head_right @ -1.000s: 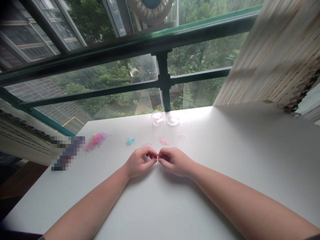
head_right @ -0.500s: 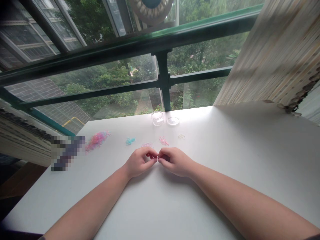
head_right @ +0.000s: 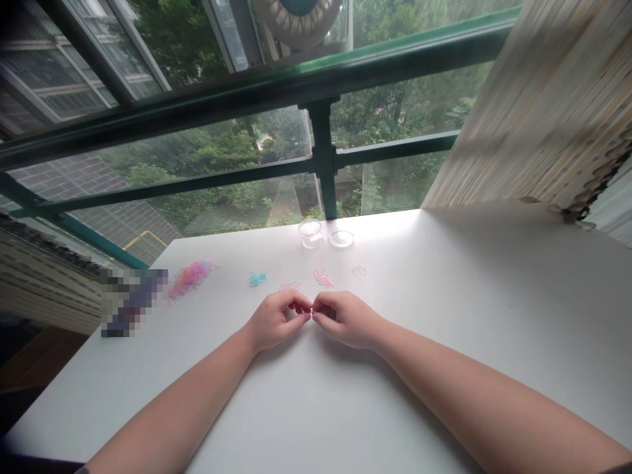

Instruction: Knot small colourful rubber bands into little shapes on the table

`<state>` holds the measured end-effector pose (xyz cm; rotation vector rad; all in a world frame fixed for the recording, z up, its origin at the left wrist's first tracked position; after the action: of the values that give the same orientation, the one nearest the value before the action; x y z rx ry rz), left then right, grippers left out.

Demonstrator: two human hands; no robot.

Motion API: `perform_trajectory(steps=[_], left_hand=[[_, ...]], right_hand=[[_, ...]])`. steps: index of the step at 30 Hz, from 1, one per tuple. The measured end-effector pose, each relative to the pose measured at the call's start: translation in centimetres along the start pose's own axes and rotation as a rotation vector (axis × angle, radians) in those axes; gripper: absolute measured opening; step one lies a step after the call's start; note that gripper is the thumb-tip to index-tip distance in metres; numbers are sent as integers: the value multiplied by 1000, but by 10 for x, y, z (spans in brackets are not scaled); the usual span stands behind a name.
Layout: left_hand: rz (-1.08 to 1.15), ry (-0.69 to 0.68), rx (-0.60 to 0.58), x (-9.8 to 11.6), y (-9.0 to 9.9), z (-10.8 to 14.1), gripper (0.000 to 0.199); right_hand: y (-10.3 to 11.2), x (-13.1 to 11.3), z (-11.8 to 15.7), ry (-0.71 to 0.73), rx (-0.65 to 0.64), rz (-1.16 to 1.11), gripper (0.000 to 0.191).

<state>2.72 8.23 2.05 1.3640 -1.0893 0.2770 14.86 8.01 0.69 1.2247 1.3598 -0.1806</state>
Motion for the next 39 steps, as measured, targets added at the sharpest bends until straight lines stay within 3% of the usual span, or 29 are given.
perform_trajectory(steps=[30, 39], left_hand=[[7, 3, -7, 0, 0, 0, 10], [44, -27, 65, 1, 6, 1, 8]], right_hand=[[0, 0, 0, 10, 6, -3, 8], [1, 0, 0, 35, 21, -29, 8]])
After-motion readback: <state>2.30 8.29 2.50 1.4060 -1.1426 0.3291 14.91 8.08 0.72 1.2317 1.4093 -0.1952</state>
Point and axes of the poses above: each hand's wrist, its own z-axis away from the middle knuckle, its own y-axis out of the back of the hand, x = y × z, the point moved 7 cm from there along -z, towards the middle knuckle, and after that the axes turned 8 degrees about y, right-handed, at the moved point
